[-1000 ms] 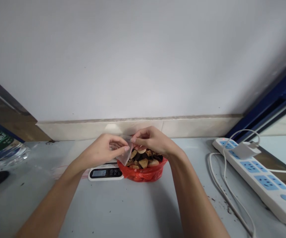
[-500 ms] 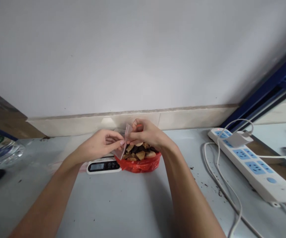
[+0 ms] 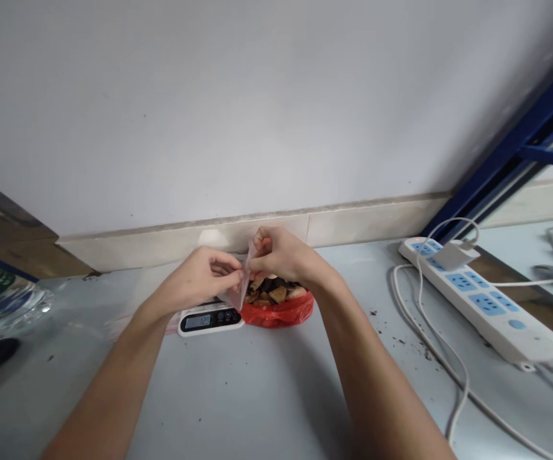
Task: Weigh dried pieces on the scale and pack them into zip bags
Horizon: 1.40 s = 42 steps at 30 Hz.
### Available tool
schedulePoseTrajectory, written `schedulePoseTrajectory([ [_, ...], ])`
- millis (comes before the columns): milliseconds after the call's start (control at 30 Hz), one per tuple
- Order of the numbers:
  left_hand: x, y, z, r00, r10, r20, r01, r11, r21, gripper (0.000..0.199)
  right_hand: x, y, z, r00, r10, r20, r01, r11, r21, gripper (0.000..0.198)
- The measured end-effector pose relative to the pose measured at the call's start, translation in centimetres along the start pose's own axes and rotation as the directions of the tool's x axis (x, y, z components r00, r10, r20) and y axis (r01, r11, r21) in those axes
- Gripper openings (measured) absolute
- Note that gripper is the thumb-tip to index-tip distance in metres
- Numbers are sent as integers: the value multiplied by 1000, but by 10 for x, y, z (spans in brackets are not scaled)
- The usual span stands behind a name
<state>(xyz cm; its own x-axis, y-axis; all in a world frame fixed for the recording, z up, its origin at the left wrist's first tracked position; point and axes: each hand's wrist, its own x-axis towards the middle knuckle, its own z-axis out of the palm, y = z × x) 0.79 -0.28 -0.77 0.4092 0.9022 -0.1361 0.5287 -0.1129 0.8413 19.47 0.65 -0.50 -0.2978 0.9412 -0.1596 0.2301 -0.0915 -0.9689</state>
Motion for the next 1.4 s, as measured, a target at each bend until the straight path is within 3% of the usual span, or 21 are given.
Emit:
schedulePoseTrajectory([
  [300, -3, 5, -12, 974, -84, -210, 90, 996, 18, 20, 1, -2, 11, 993, -106, -51, 98, 986, -137, 23],
  [433, -3, 2, -24, 926, -62, -371, 78, 997, 27, 20, -2, -5, 7, 984, -115, -135, 60, 933, -355, 26],
  [533, -4, -1, -26, 892, 53, -449, -18, 996, 82, 17, -3, -5, 8, 932, -242, -271, 69, 851, -521, 25],
  [633, -3, -1, -17, 870, 172, -463, -128, 984, 126, 13, -4, -4, 16, 857, -398, -328, 178, 826, -535, 2],
  [700, -4, 1, -8, 838, 263, -479, -199, 963, 180, 13, -4, -3, 22, 879, -405, -252, 227, 820, -526, 11],
  [800, -7, 6, 2, 757, 441, -482, -301, 890, 342, 15, -3, 0, 26, 969, -214, -121, 110, 818, -565, 19],
  [900, -10, 10, 5, 707, 548, -447, -343, 819, 461, 19, -1, 4, 22, 991, -116, -59, 65, 836, -545, 13],
  [933, -10, 9, 4, 698, 544, -467, -331, 822, 463, 20, -1, 5, 19, 992, -124, -36, 87, 852, -517, 14],
  [1000, -6, 5, 1, 680, 470, -563, -276, 876, 397, 21, -2, 4, 13, 986, -164, -3, 145, 877, -458, 34],
  [1067, 1, -2, -5, 683, 307, -663, -202, 951, 233, 28, -4, 1, 7, 976, -218, 7, 202, 893, -402, 62],
  [1133, 8, -10, -12, 746, 77, -661, -126, 992, -26, 40, -7, -2, 1, 962, -272, 11, 257, 894, -368, 86],
  [1200, 12, -14, -18, 810, -146, -567, -56, 945, -323, 50, -8, -3, -6, 953, -300, 37, 291, 879, -378, 97],
  [1300, 12, -12, -22, 835, -234, -498, -57, 863, -501, 62, -10, -1, -24, 936, -336, 106, 348, 834, -427, 83],
  [1400, 11, -7, -19, 813, -152, -563, -146, 881, -450, 72, -15, 4, -49, 937, -268, 225, 344, 824, -451, 39],
])
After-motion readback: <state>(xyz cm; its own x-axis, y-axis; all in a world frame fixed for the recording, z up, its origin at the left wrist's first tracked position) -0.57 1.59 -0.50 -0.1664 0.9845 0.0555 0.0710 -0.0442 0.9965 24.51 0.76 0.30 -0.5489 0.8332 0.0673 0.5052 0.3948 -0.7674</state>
